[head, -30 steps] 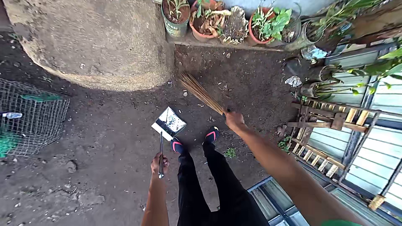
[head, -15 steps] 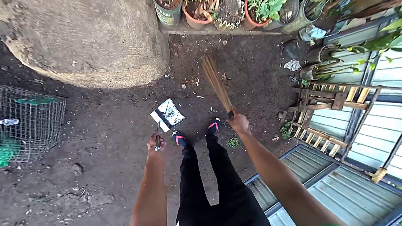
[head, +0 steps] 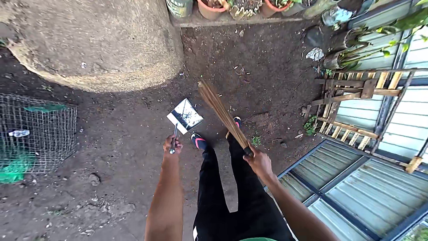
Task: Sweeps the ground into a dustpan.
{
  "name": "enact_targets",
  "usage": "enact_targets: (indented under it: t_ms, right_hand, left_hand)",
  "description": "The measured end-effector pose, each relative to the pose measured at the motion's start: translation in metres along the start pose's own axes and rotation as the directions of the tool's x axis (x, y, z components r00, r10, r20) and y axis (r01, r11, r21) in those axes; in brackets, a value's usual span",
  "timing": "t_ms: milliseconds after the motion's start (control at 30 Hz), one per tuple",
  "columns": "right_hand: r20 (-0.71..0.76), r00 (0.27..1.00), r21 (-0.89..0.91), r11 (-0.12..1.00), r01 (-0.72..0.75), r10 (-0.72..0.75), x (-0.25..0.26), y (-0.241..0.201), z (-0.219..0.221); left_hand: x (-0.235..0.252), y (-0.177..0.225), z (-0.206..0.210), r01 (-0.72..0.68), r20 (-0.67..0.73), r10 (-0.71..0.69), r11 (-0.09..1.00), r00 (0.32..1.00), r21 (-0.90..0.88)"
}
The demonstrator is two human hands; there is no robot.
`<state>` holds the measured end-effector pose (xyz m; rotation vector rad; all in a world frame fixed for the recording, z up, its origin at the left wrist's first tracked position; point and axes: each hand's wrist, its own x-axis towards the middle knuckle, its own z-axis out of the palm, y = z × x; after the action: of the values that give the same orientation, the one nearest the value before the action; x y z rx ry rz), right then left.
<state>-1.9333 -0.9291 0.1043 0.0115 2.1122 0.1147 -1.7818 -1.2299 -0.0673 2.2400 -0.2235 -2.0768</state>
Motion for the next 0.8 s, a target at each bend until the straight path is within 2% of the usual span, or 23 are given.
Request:
enact_targets:
  t_ms: [133,233,300,367,467,533,633,700,800]
  right_hand:
    - [-0.066,0.998,0.001,1.000,0.014,-0.014,0.067,-0.055,0.011]
    - [0.067,0.997,0.026,0.999,0.033,-0.035,0.078,-0.076,0.044]
    - [0.134,0.989,0.091,0.994,0.054,-0.066,0.054,-0.067,0.069]
    - [0.136,0.988,0.201,0.978,0.051,-0.079,0.019,-0.046,0.079]
    - [0.099,0.994,0.335,0.942,0.017,-0.053,-0.028,-0.004,0.074]
    - [0.033,0.999,0.380,0.925,0.006,-0.021,-0.042,0.018,0.060]
    - [-0.105,0.994,0.361,0.933,-0.001,0.042,-0.018,0.032,0.036]
    - [-0.129,0.986,0.306,0.950,-0.064,0.108,0.015,0.022,0.024]
    - [-0.094,0.988,0.275,0.957,-0.094,0.125,0.054,-0.005,0.052]
  left_hand:
    - [-0.002,-0.005,0.005,-0.018,0.024,0.017,1.000,1.000,0.022]
    - [-0.001,-0.003,0.007,-0.017,-0.005,0.017,0.999,1.000,0.040]
    - [0.001,-0.003,0.004,-0.013,-0.016,0.014,0.997,1.000,0.070]
    - [0.003,-0.002,0.004,-0.015,-0.014,0.017,0.994,1.000,0.106]
    - [0.000,-0.004,0.002,-0.012,-0.021,0.015,0.991,1.000,0.136]
    - [-0.001,-0.006,0.001,-0.013,-0.023,0.016,0.990,1.000,0.139]
    - [-0.003,-0.001,-0.004,-0.015,-0.009,0.017,0.985,1.000,0.170]
    - [-0.007,0.003,-0.004,-0.022,-0.006,0.024,0.980,1.000,0.197]
    - [-0.011,0.000,0.007,-0.020,-0.041,0.032,0.964,0.999,0.266]
